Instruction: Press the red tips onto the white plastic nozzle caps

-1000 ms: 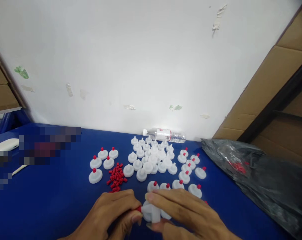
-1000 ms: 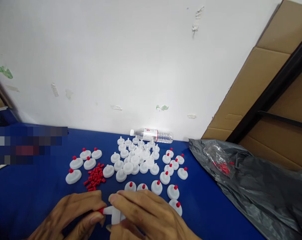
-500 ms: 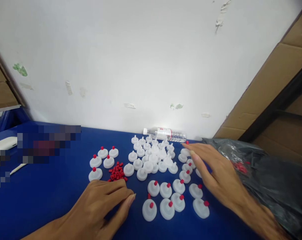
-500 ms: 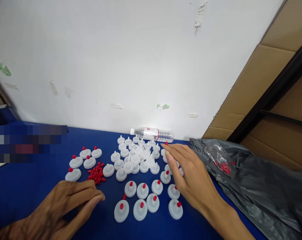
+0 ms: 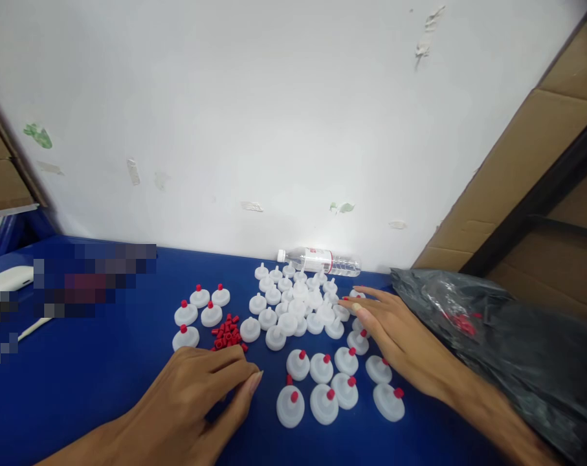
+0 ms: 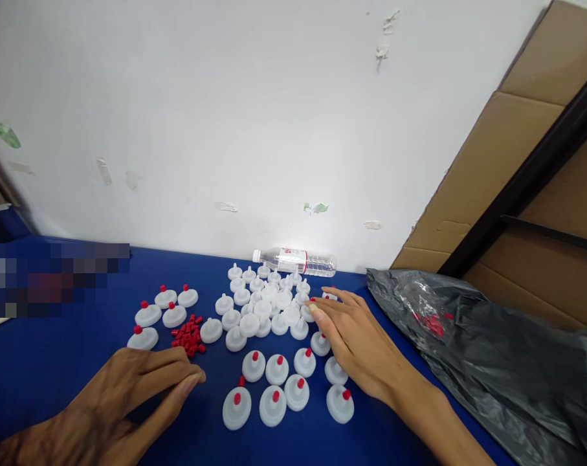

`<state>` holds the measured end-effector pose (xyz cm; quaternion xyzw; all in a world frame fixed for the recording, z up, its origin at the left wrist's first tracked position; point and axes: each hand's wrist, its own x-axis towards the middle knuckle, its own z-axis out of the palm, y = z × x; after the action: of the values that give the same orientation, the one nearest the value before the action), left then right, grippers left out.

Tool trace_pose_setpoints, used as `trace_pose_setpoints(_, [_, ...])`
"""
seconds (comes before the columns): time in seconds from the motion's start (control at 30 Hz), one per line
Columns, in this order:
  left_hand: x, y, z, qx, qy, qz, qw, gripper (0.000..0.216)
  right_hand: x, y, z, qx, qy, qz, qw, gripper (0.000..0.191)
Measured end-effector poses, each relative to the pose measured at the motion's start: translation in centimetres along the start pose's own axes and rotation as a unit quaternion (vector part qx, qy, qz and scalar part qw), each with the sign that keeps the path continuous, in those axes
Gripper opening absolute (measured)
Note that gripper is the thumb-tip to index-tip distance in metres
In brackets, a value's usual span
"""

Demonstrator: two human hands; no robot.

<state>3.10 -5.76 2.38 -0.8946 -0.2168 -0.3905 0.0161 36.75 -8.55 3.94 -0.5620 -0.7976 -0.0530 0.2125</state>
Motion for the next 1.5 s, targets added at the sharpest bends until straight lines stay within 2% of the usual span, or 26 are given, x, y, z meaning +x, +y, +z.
trace_pose_setpoints(0.47, [0.0,-0.1,0.0,0.004,-0.015,-0.002,1.0,0.046,0.0,0.1,-0.2,-0.014,0.01,0.014,1.0,0.045])
trace_pose_setpoints(0.67, [0.0,-0.2,-0.1,-0.002,-0.045,-0.003,0.999,0.044,-0.1,-1.5,-0.2,0.01,-0.055,-0.035,0.998,0.044])
trace_pose_setpoints(0.77, [-0.1,-0.2,0.0,-0.009,-0.022,-0.008,1.0,0.042,-0.1,-1.6,0.0,0.02,-0.06,-0.041,0.997,0.045])
trace_pose_setpoints(0.87, [-0.1,-0.6,0.3,-0.008,0.007,-0.013,1.0,0.029,-0.1,-1.3,-0.2,0.023,-0.038,-0.055,0.997,0.045])
trace_pose_setpoints(0.97, [-0.2,-1.5,0.3,0.039,0.007,-0.016,0.999,0.018,-0.1,-1.3,-0.5,0.019,0.019,-0.068,0.997,0.039])
trace_pose_setpoints(1.17, [-0.2,-2.3,-0.1,0.205,-0.076,-0.023,0.976,0.022,-0.3,-2.2,-0.3,0.003,0.155,-0.07,0.985,0.025])
trace_pose_setpoints(1.33, [-0.7,-1.7,0.2,0.278,-0.082,0.023,0.957,0.028,-0.3,-2.8,-0.3,-0.001,0.177,-0.11,0.978,0.025])
trace_pose_setpoints(1.5, [-1.0,-0.8,0.3,0.28,-0.118,0.022,0.953,0.042,-0.4,-2.8,-0.3,-0.016,0.167,-0.138,0.976,0.03])
